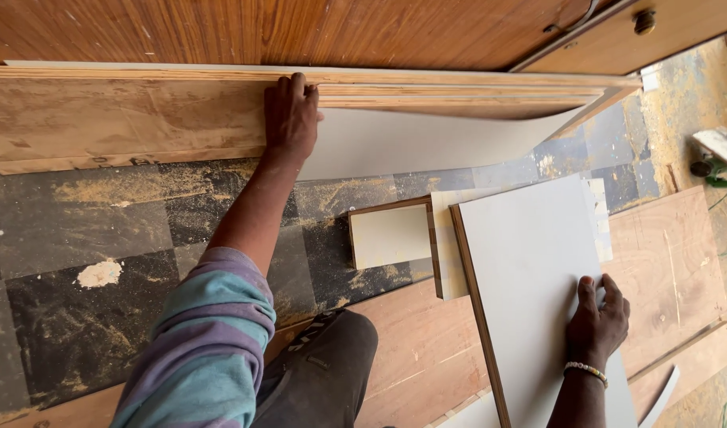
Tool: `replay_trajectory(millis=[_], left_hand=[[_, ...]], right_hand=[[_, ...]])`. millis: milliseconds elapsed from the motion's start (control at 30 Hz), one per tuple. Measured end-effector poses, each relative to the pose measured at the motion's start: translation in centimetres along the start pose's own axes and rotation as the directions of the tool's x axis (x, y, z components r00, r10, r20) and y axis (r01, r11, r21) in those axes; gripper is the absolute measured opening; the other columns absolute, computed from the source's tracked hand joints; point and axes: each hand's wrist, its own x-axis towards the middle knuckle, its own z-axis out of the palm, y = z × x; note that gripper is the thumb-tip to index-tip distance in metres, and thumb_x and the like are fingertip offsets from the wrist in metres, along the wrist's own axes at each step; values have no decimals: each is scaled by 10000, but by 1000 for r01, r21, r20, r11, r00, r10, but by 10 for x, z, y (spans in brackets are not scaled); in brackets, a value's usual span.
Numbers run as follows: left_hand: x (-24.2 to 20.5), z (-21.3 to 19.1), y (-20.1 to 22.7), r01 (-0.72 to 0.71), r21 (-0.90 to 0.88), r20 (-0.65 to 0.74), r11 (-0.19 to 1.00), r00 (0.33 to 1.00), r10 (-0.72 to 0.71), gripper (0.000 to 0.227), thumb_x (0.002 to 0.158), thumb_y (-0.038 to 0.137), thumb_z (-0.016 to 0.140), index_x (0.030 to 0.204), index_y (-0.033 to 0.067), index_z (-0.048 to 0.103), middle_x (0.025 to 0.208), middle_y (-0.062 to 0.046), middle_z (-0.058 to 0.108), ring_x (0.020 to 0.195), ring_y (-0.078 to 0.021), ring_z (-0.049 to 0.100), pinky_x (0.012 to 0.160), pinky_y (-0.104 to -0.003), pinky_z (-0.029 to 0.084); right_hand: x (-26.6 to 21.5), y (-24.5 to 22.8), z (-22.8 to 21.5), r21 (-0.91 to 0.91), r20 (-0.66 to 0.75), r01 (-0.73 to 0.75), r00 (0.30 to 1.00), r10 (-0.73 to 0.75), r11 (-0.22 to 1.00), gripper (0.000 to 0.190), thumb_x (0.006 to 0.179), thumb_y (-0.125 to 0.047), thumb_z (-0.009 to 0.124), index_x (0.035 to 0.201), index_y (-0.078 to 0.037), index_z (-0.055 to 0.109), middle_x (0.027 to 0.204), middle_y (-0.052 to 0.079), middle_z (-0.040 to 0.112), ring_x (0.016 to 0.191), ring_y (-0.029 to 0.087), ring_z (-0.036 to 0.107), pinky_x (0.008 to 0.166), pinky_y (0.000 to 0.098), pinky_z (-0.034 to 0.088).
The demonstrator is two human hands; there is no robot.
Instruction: The recorder applies white adhesive from a container to a wooden panel using a small scraper tool and then aligns the panels.
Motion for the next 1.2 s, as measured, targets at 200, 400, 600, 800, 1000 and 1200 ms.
replay_trajectory(millis=[200, 400, 600, 800, 1000, 1200], left_hand=[[-11, -3, 1, -37, -50, -81, 998, 996, 33, 472, 880, 255, 820, 1262, 7, 692, 1202, -104, 624, 1081, -250, 573, 950, -457, 477], [-23, -12, 3, -99, -31, -199, 995, 976, 91, 443, 886, 283, 814, 1242, 42, 707, 1131, -88, 637, 1037, -236, 562, 917, -447, 457], [-36, -11, 6, -122, -80, -245, 989, 964, 99, 425, 896, 290, 819, 1227, 48, 709, 1094, -74, 627, 1024, -237, 550, 906, -458, 441], [-45, -24, 12, -147, -116, -287, 982, 952, 109, 400, 894, 265, 817, 1216, 53, 708, 1060, -53, 605, 1015, -235, 533, 891, -466, 432], [-47, -26, 12, -149, -121, -277, 981, 954, 110, 413, 900, 253, 822, 1238, 51, 695, 1046, -45, 580, 1006, -236, 517, 865, -464, 419], [-52, -10, 10, -163, -102, -303, 981, 945, 125, 419, 898, 279, 816, 1238, 68, 691, 1036, -52, 590, 987, -234, 522, 847, -457, 435]], right_hand=[[-1, -4, -1, 36, 2, -3, 1000, 3, 999, 510, 1050, -411, 655, 1403, -44, 628, 1311, 157, 594, 1187, 311, 589, 990, 468, 477], [-1, -1, 0, 17, 7, 1, 1000, -1, 1000, 522, 1055, -429, 654, 1408, -45, 632, 1291, 152, 601, 1168, 309, 598, 984, 463, 486], [-1, -1, 0, 38, 1, 9, 1000, -9, 999, 512, 1056, -419, 656, 1399, -39, 638, 1298, 149, 601, 1165, 306, 599, 978, 453, 486], [2, 3, 2, 6, -2, 5, 1000, -5, 1000, 514, 1057, -414, 660, 1410, -41, 637, 1281, 149, 610, 1156, 309, 603, 969, 452, 487], [3, 6, 3, 22, 1, 12, 1000, -12, 1000, 519, 1057, -416, 661, 1413, -39, 636, 1268, 147, 609, 1153, 296, 603, 966, 449, 494], [3, 5, 2, 8, 9, -20, 1000, 20, 1000, 523, 1055, -429, 650, 1410, -45, 635, 1253, 146, 609, 1141, 285, 603, 952, 451, 500]])
